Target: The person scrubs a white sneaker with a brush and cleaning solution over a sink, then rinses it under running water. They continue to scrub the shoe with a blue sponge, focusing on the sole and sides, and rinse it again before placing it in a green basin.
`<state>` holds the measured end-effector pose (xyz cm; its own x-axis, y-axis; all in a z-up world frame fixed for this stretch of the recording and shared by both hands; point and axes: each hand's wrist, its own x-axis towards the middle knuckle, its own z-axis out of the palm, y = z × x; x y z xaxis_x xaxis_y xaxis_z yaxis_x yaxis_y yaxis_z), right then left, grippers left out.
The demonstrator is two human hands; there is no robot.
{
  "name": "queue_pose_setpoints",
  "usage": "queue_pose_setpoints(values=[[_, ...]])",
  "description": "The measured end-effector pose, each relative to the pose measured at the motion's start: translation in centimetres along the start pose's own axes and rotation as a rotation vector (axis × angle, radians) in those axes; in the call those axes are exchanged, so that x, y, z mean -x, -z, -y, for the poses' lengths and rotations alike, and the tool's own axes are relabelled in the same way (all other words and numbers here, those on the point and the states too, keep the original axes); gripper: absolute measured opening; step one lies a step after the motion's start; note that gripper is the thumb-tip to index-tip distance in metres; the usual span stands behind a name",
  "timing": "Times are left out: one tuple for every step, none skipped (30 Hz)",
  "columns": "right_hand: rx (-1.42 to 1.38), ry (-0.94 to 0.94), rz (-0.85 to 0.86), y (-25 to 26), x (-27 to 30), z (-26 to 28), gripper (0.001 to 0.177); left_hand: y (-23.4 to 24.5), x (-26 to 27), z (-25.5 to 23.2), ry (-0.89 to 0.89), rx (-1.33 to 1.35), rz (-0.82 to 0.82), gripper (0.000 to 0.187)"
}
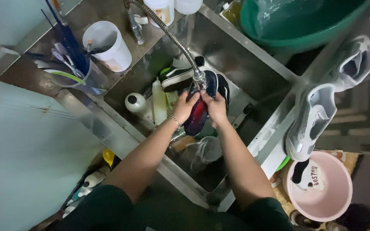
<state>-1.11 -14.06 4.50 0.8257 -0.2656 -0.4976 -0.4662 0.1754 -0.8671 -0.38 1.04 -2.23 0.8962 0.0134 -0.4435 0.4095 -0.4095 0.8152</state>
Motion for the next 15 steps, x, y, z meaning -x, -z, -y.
queue_pose_setpoints(values=[[-0.027, 0.065, -0.026, -0.1, 0.3, 0.4, 0.033, 0.0, 0.2, 0.1, 0.005, 0.011, 0.032, 0.079], [-0.056, 0.13, -0.053, -0.2, 0.6, 0.7, 0.031, 0.0, 0.5, 0.2, 0.009, 0.019, 0.066, 0.077], [-0.057, 0.127, -0.054, -0.2, 0.1, 0.2, 0.031, -0.3, -0.2, 1.5, 0.011, 0.018, 0.066, 0.077], [-0.119, 0.169, -0.114, -0.1, -0.4, -0.4, 0.03, -0.7, -0.8, 2.9, 0.069, 0.01, 0.108, 0.082], [-0.18, 0.212, -0.174, 0.0, -0.9, -0.9, 0.029, -1.0, -1.5, 4.2, 0.127, 0.002, 0.15, 0.086], [-0.181, 0.211, -0.177, 0.6, -2.2, -1.6, 0.029, -1.2, 0.0, 3.3, 0.126, 0.0, 0.152, 0.086], [-0.206, 0.262, -0.221, 1.2, -3.4, -2.3, 0.025, -1.4, 1.5, 2.4, 0.197, 0.3, 0.204, 0.089], [-0.23, 0.313, -0.266, 1.8, -4.6, -3.0, 0.021, -1.5, 3.0, 1.6, 0.268, 0.6, 0.253, 0.1], [-0.232, 0.312, -0.269, 1.7, -3.3, -1.7, 0.021, -1.7, 3.9, 0.7, 0.268, 0.598, 0.256, 0.1], [-0.331, 0.312, -0.234, 1.6, -1.9, -0.5, 0.02, -1.9, 4.8, -0.1, 0.261, 0.724, 0.227, 0.086], [-0.43, 0.311, -0.198, 1.6, -0.6, 0.7, 0.02, -2.1, 5.7, -1.0, 0.253, 0.849, 0.196, 0.073], [-0.432, 0.31, -0.205, 1.8, 0.2, 0.6, 0.02, -2.6, 4.8, -0.4, 0.256, 0.845, 0.202, 0.073], [-0.458, 0.297, -0.147, 2.2, 1.1, 0.5, 0.018, -3.2, 3.9, 0.1, 0.258, 0.874, 0.133, 0.062], [-0.485, 0.289, -0.095, 2.7, 1.8, 0.5, 0.02, -4.0, 3.0, 0.4, 0.257, 0.9, 0.07, 0.052], [-0.489, 0.294, -0.107, 3.6, 3.3, 0.3, 0.02, -5.3, 1.3, 2.1, 0.256, 0.894, 0.082, 0.052]])
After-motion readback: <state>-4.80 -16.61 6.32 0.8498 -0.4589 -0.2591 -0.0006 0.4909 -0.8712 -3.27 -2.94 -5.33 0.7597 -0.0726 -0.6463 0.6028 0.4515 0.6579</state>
